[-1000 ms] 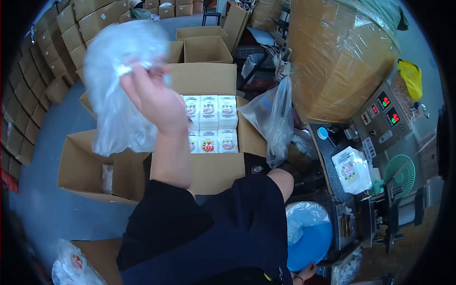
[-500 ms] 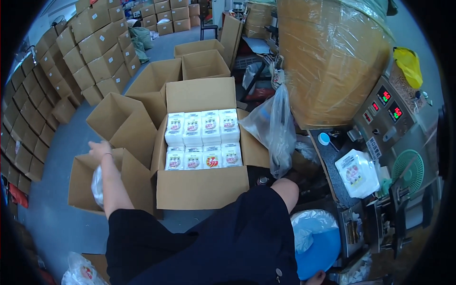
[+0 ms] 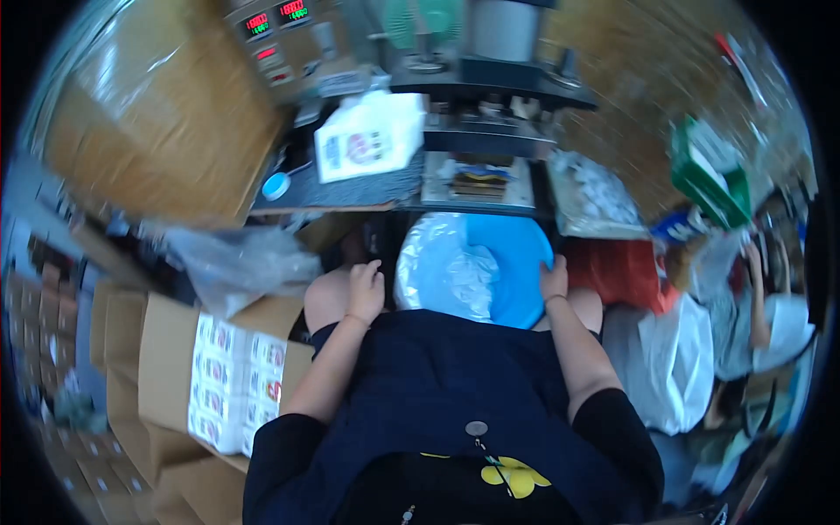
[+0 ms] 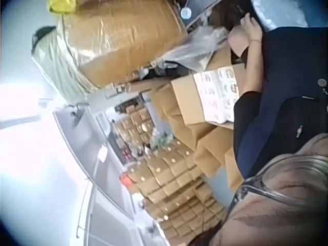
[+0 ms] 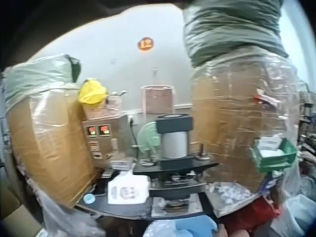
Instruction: Manually placing plastic components into bags and sealing them using a heat-sealer machine.
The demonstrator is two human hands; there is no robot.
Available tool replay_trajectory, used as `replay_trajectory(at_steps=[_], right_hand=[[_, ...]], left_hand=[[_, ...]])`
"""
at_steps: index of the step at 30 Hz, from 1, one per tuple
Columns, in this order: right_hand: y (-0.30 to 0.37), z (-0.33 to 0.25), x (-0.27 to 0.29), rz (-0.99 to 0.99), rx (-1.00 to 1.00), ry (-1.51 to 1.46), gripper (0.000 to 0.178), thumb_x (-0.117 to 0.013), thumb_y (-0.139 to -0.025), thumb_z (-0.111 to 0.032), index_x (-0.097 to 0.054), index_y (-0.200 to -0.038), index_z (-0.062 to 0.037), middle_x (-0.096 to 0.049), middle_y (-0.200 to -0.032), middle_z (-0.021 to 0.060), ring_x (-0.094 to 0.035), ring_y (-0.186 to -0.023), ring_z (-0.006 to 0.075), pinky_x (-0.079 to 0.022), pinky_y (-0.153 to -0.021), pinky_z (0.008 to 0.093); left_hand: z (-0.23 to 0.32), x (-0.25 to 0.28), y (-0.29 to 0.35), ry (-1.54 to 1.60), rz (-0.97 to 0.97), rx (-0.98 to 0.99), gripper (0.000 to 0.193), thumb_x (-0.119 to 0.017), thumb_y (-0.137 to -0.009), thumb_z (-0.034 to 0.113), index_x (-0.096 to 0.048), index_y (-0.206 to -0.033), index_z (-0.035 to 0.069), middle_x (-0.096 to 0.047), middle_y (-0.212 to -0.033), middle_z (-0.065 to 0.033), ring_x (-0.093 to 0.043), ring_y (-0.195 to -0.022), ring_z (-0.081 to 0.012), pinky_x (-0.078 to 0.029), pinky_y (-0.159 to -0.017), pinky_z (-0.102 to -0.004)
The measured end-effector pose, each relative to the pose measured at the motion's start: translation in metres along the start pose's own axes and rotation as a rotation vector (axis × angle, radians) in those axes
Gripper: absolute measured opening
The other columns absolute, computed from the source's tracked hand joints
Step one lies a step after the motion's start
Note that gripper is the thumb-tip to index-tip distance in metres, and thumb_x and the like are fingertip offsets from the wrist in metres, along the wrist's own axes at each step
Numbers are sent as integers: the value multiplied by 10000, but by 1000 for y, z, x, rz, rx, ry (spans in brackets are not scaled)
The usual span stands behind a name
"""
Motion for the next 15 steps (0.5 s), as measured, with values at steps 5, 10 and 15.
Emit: replay_trajectory(at_steps=[5,10,15], right_hand=[[19,23,5,187,-92,67,369,-680,-905,-223,-532,-1182,-28,-661,-1065,269,-640,-1008,445,-499,-865,485],[21,21,9,238,-129,-29,364,-684,-904,-229,-535,-1160,-18,-668,-1039,258,-649,-973,428,-496,-847,477],[11,13,4,212,-125,78,370,-674,-913,-237,-535,-1174,-15,-670,-1033,261,-649,-977,429,-497,-856,477]], left_hand=[[-23,-109,3,-208,-318,215,325,-415,-1001,205,-637,-952,-27,-633,-992,-302,-588,-955,-474,-470,-873,-524],[-61,-110,16,405,-439,674,339,-419,-1041,269,-663,-1046,34,-671,-939,-121,-626,-792,-262,-500,-734,-403],[-60,-119,24,552,-489,1003,265,-497,-1009,279,-688,-1096,117,-678,-937,-22,-609,-785,-154,-460,-657,-278]])
Point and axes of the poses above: each hand's wrist, its own y-axis away from the middle knuckle, its own x-axis out of the back of the hand, z = x × y, the point moved 5 cm from there along -y, towards the middle knuckle
